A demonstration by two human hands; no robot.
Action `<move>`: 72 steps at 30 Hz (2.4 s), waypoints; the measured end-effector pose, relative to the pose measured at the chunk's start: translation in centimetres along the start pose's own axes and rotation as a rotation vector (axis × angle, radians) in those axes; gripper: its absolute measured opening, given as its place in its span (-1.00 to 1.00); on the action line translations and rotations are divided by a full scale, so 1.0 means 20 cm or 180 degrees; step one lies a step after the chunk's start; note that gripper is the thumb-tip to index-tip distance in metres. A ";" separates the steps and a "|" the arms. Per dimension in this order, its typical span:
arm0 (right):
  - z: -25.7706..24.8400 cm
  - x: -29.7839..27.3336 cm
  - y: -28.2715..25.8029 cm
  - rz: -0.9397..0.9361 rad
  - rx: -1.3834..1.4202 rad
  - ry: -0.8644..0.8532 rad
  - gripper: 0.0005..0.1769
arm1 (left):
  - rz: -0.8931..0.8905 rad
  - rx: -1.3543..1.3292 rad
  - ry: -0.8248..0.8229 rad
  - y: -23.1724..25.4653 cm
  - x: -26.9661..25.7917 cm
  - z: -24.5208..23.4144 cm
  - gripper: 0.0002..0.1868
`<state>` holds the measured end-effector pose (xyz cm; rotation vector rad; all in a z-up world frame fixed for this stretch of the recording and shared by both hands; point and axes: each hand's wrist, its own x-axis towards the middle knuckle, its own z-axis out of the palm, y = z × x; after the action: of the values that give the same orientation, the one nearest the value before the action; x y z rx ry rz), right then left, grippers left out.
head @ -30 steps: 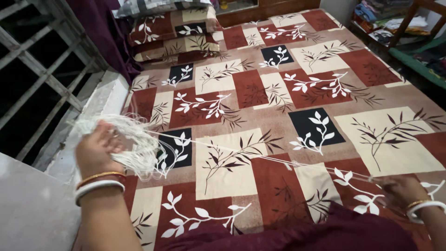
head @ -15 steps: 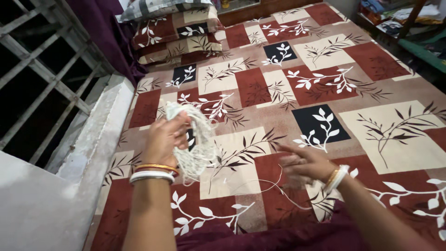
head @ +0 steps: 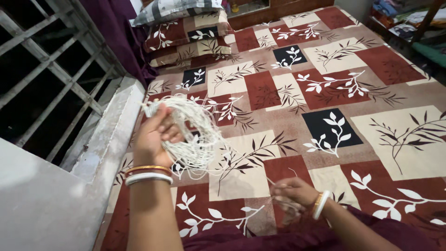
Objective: The person untangles a white cable by hand, winding it into a neat coil. They then place the coiled white cable on the bed alongside other coiled cables of different colors.
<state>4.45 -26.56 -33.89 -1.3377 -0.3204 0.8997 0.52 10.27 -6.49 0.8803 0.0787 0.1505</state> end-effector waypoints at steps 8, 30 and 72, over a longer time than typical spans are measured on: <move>-0.32 -0.19 0.02 -0.0140 -0.0068 0.0736 -0.75 | 0.0257 -0.0483 0.0037 -0.05 0.02 -0.11 -0.75; 0.01 -0.45 -0.51 -0.0979 -0.4142 0.0320 -0.70 | 0.1599 0.0515 0.1341 -0.16 -0.08 -0.46 -0.80; -0.25 -0.28 -0.49 -0.0331 -0.1657 0.1740 -0.72 | -0.0820 0.1129 -0.0480 -0.80 -0.15 0.05 -0.63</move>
<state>7.97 -33.75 -24.54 -1.9643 -0.1974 0.3386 -0.65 -0.93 -18.21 1.2229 0.0787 -0.1765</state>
